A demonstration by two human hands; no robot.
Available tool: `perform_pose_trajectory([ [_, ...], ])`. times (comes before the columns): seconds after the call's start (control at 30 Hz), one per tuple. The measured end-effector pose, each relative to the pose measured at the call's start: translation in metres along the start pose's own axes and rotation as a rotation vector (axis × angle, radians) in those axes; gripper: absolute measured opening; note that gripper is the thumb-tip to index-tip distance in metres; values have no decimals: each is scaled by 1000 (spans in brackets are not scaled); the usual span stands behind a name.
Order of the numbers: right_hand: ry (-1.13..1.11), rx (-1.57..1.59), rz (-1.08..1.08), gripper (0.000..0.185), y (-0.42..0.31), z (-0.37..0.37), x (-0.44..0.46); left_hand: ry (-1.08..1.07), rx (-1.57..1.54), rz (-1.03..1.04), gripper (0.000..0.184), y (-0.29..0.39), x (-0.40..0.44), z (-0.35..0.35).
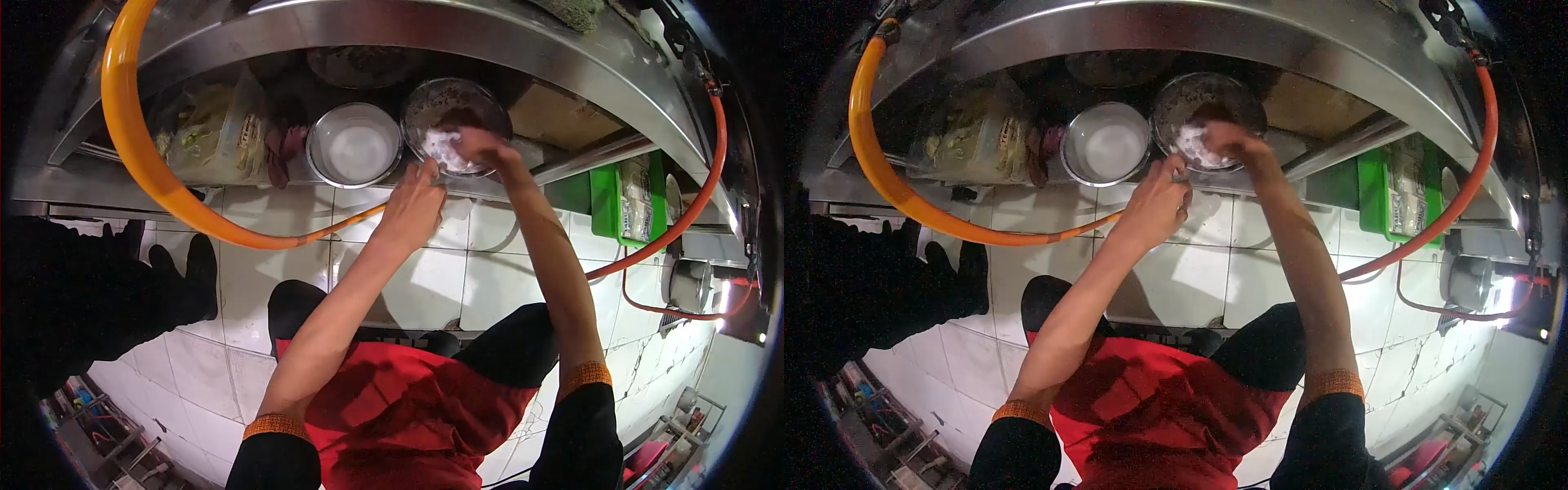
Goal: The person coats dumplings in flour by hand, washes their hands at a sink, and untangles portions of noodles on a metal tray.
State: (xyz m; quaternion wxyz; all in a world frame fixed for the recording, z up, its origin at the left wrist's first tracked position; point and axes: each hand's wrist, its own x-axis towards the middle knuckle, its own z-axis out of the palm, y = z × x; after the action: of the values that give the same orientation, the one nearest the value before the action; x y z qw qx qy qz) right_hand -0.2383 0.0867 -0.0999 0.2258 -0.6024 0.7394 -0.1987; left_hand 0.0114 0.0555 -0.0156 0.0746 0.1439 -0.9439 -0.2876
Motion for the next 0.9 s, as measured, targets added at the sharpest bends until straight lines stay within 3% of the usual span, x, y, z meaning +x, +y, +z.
perform_pose_trajectory([
  [0.03,64,-84,48,35,-8,-8,-2,11,35,-1,15,2,0,1],
  [0.1,-279,139,533,40,-28,-35,-13,24,72,3,16,5,1,2],
  [0.13,-276,137,533,40,-35,-34,-14,60,109,28,17,5,1,5],
  [0.23,-272,-375,114,60,-49,-25,-17,55,117,20,20,2,6,18],
  [0.27,-180,-322,83,71,-47,-14,-21,14,93,-13,21,0,6,24],
  [0.3,-181,-324,81,71,-47,-15,-20,16,93,-14,21,0,7,25],
  [0.37,-116,-14,15,76,-45,-15,-18,-88,156,-51,22,-3,7,28],
  [0.4,-202,401,74,81,-53,-26,-15,-90,157,-51,22,-4,6,31],
  [0.5,-137,136,-61,80,-56,-21,-10,-79,98,-5,24,-4,4,36],
  [0.53,21,32,-161,70,-38,4,-9,-83,109,0,25,-4,3,35],
  [0.57,23,31,-157,70,-43,3,-13,-86,121,4,25,-3,4,35],
  [0.67,-137,5,-250,39,-57,-6,-21,-3,183,35,23,-3,2,37],
  [0.77,-70,21,-231,43,-20,-16,-35,-3,186,22,26,-3,3,38],
  [0.8,21,246,-235,52,-11,-20,-40,-2,186,18,26,-4,3,40],
  [0.83,19,248,-236,52,-7,-14,-40,16,198,20,28,-4,3,42],
  [0.9,119,-296,-116,58,-3,-4,-45,28,212,29,29,-6,3,44],
])
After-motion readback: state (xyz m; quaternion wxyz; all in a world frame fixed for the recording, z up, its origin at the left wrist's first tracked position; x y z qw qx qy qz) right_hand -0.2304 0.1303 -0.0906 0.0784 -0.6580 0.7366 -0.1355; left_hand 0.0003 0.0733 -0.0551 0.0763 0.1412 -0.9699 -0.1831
